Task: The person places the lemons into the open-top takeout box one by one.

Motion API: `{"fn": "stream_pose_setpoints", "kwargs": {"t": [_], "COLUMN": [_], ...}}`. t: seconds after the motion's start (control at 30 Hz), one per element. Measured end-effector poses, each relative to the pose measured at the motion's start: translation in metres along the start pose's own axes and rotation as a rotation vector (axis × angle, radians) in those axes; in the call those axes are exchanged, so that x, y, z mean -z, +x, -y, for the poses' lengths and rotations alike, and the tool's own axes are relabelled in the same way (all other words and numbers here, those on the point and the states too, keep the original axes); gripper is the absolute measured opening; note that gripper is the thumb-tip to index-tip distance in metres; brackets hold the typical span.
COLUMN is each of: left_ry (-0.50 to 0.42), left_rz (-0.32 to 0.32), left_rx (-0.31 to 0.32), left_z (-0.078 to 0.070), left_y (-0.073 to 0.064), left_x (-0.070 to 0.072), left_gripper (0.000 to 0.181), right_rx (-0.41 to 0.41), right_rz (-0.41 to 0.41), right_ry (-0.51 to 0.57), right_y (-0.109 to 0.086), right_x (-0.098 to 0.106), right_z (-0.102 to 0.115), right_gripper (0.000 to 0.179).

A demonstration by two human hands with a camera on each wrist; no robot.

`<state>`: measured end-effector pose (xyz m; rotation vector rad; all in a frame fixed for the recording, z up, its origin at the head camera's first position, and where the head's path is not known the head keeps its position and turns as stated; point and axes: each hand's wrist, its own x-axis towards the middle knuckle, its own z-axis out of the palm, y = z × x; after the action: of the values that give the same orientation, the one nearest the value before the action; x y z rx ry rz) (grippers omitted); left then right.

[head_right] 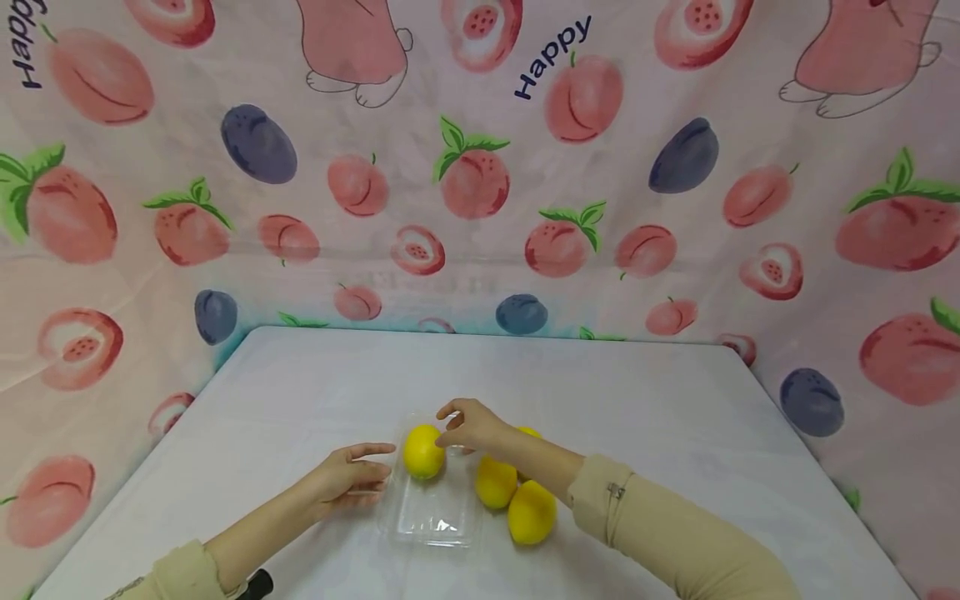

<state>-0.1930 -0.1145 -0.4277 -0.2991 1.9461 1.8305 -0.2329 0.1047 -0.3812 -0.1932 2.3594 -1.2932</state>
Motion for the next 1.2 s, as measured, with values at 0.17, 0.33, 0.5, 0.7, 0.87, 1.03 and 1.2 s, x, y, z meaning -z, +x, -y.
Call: {"fn": "stream_pose_setpoints", "kwargs": {"t": [0.17, 0.33, 0.5, 0.7, 0.87, 1.03, 1.2], "left_ry": [-0.001, -0.010, -0.005, -0.009, -0.013, -0.008, -0.011], "left_rz": [-0.001, 0.006, 0.006, 0.000, 0.006, 0.009, 0.019], "left_rx": [0.004, 0.003, 0.002, -0.004, -0.005, 0.004, 0.002], "left_z": [-0.001, -0.004, -0.003, 0.001, 0.001, 0.000, 0.001], "left_y": [0.000, 0.000, 0.001, 0.001, 0.001, 0.001, 0.000], "left_x": [-0.001, -0.001, -0.002, -0.002, -0.001, 0.000, 0.000], "left_gripper": [0.045, 0.044, 0.044, 0.044, 0.045, 0.044, 0.045], "right_rx": [0.007, 0.008, 0.024, 0.048, 0.051, 0.044, 0.047], "right_rz": [0.007, 0.004, 0.044, 0.073, 0.078, 0.081, 0.050], "right_ry": [-0.003, 0.043, 0.110, 0.173, 0.197, 0.200, 0.183], "right_y": [-0.003, -0.006, -0.013, -0.021, -0.026, -0.028, -0.032], "right_x": [0.009, 0.019, 0.026, 0.036, 0.047, 0.052, 0.058], "right_z": [0.000, -0.003, -0.009, -0.013, -0.016, -0.023, -0.028], "right_gripper": [0.037, 0.037, 0.038, 0.037, 0.038, 0.042, 0.043]}}
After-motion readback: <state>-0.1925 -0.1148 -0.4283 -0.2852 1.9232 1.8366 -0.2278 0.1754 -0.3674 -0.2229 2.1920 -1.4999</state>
